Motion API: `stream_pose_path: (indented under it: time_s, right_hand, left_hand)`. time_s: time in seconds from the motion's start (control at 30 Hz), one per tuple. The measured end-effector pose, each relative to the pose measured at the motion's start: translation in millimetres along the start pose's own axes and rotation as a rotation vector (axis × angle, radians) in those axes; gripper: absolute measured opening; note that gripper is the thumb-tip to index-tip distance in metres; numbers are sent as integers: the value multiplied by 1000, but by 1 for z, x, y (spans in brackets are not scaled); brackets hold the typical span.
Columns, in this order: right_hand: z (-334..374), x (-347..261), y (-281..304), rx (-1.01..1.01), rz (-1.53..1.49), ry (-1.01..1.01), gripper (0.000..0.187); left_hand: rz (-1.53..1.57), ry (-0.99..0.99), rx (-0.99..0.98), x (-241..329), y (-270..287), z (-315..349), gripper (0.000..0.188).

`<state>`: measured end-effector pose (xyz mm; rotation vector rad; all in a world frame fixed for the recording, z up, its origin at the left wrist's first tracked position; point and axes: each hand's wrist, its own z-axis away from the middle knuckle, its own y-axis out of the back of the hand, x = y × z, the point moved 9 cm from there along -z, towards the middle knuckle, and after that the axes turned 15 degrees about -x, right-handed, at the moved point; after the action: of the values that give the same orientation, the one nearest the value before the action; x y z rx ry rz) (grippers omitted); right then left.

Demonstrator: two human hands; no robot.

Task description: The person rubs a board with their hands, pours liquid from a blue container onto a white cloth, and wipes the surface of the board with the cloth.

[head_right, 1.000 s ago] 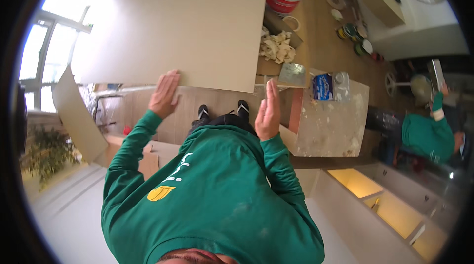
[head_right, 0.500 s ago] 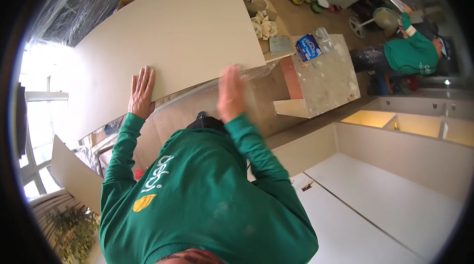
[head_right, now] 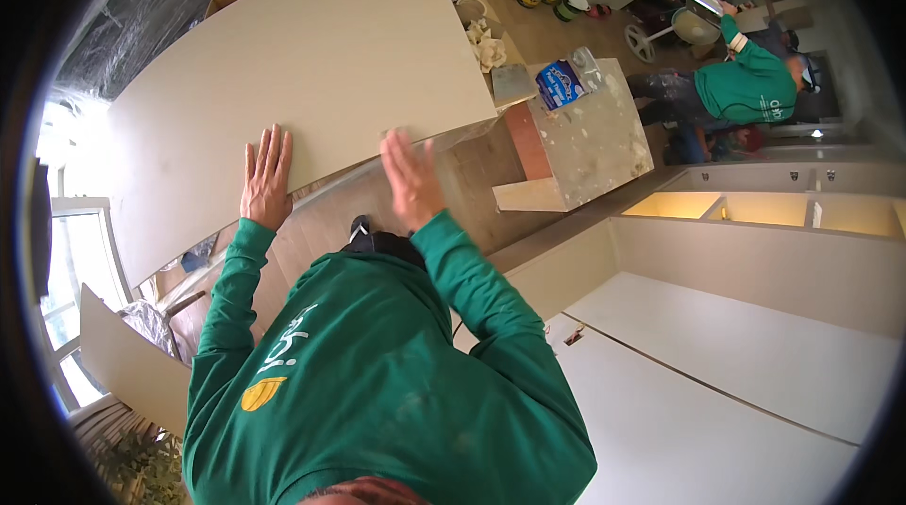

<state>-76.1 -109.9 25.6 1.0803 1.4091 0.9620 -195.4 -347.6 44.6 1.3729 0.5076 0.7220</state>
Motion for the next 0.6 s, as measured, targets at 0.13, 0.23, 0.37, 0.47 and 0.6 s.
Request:
stream_pose_path:
  time_s: [0.13, 0.23, 0.37, 0.47, 0.6]
  right_hand:
    - [1, 95, 43, 119, 110, -318, 70]
    - [-1, 58, 20, 120, 42, -217, 70]
    - [-7, 26, 26, -43, 41, -60, 69]
    - [-5, 98, 51, 142, 93, -268, 66]
    - [-12, 2, 19, -37, -18, 71, 63]
  left_hand:
    - [31, -14, 46, 3, 5, -6, 96]
    - [-24, 6, 12, 1, 1, -7, 99]
    - [7, 21, -7, -2, 2, -5, 99]
    - [-7, 3, -4, 5, -3, -9, 100]
    - [-34, 23, -9, -1, 2, -8, 102]
